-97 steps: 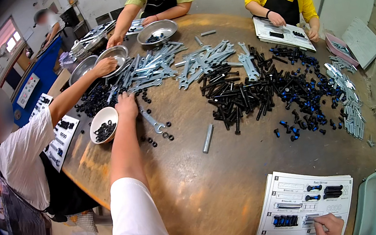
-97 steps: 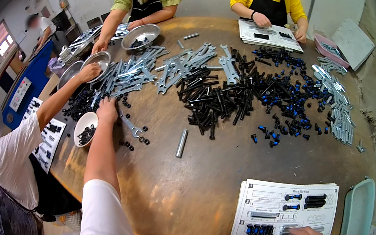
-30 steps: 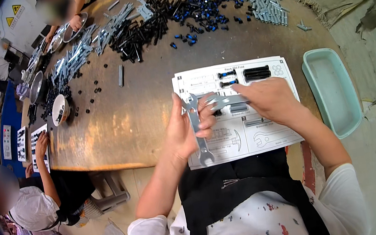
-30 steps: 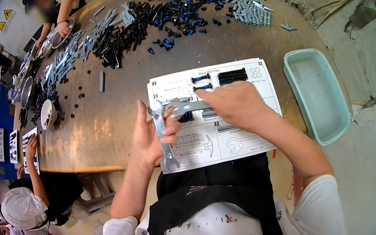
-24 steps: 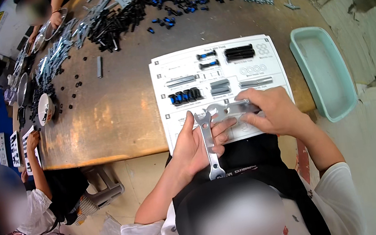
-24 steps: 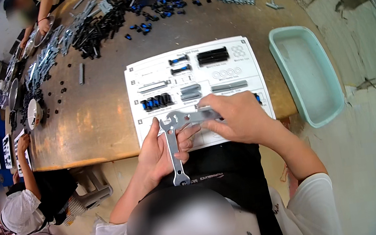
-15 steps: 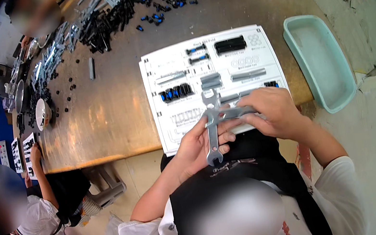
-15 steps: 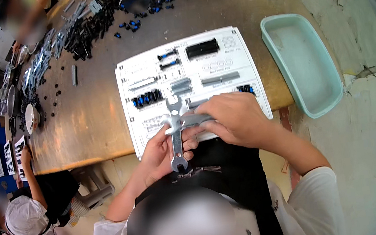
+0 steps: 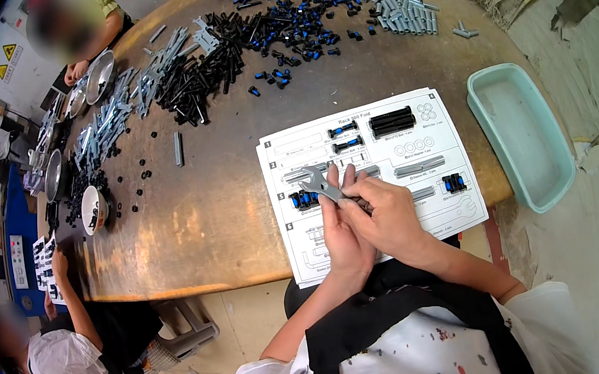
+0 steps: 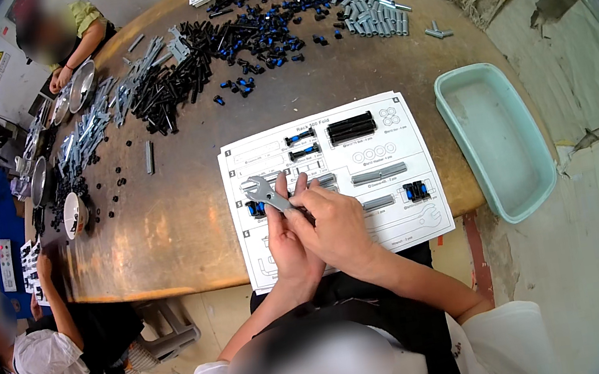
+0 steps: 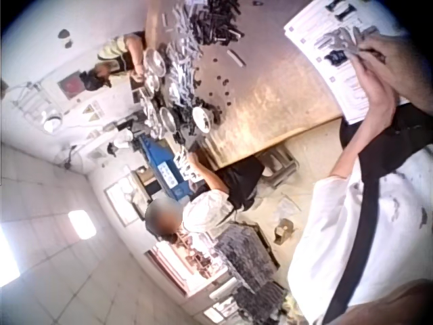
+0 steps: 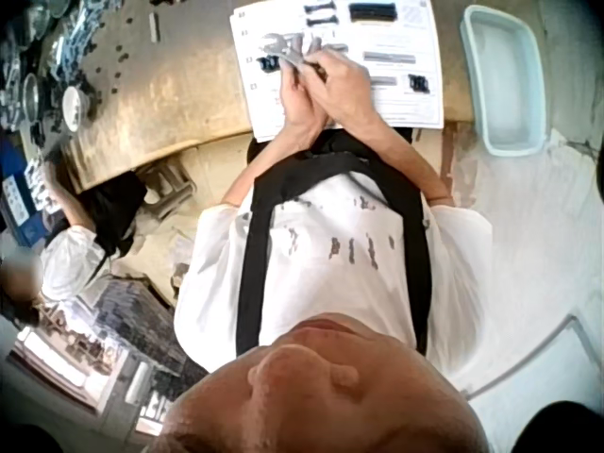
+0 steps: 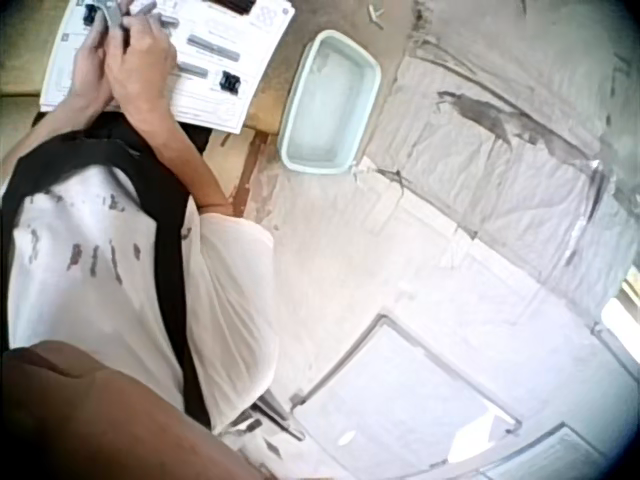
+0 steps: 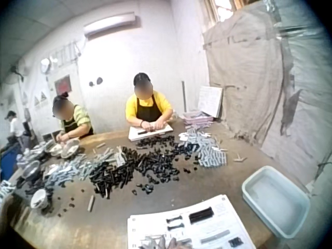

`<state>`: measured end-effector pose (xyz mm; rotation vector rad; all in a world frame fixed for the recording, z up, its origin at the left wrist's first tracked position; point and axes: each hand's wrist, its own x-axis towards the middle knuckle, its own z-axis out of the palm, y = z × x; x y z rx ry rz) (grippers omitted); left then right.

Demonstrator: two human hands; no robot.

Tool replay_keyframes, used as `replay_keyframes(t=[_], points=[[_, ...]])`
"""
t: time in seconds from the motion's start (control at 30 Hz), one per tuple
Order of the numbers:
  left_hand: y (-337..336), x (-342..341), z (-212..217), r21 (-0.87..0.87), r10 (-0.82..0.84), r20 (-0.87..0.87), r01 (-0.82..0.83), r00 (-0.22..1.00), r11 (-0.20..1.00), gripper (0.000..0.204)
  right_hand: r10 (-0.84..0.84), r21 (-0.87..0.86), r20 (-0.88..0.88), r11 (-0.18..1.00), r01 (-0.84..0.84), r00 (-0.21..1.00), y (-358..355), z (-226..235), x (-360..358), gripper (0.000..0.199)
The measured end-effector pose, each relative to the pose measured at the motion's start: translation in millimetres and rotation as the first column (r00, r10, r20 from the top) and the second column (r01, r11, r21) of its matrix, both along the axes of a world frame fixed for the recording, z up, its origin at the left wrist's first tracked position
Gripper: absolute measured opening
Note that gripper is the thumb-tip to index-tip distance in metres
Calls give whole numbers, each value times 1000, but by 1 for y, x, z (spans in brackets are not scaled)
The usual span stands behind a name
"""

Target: The person assembles small mechanical components using bolts, nuts, and metal rods at a workbench. They follow a printed instruction sheet, repeatedly picking parts from piles, joining them, and placing assembled units on the sheet or into a tray.

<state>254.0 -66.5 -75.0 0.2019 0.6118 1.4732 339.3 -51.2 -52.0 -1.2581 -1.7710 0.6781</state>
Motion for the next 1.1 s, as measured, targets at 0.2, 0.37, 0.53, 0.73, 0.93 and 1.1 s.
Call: replay_keyframes(t=[0.2,0.37,0.53,0.73,0.93,1.1], points=[[-2,6,4,54,30,-76,-26,997,998,56,37,-67,-59,997,-41,998,-3,9,4,25],[-18,-13,-1,102,-206,-269,240,941,965,59,159,-110,-19,981,-160,987,-2,16,72,24],[-24,-52,1,-124,-389,-791,498,473,858,30,319,-123,383,948,-294,867,-20,19,157,20],[-25,-12,8,-69,47,-986,643,-162,762,47,275,4,581,940,-341,766,-36,-7,157,21],[-23,0,-3,-159,96,-931,629,-352,761,46,237,85,607,930,-358,759,-37,-17,154,21],[-23,3,-3,-197,53,-932,625,-358,755,43,175,134,585,942,-308,792,-39,-13,161,22]])
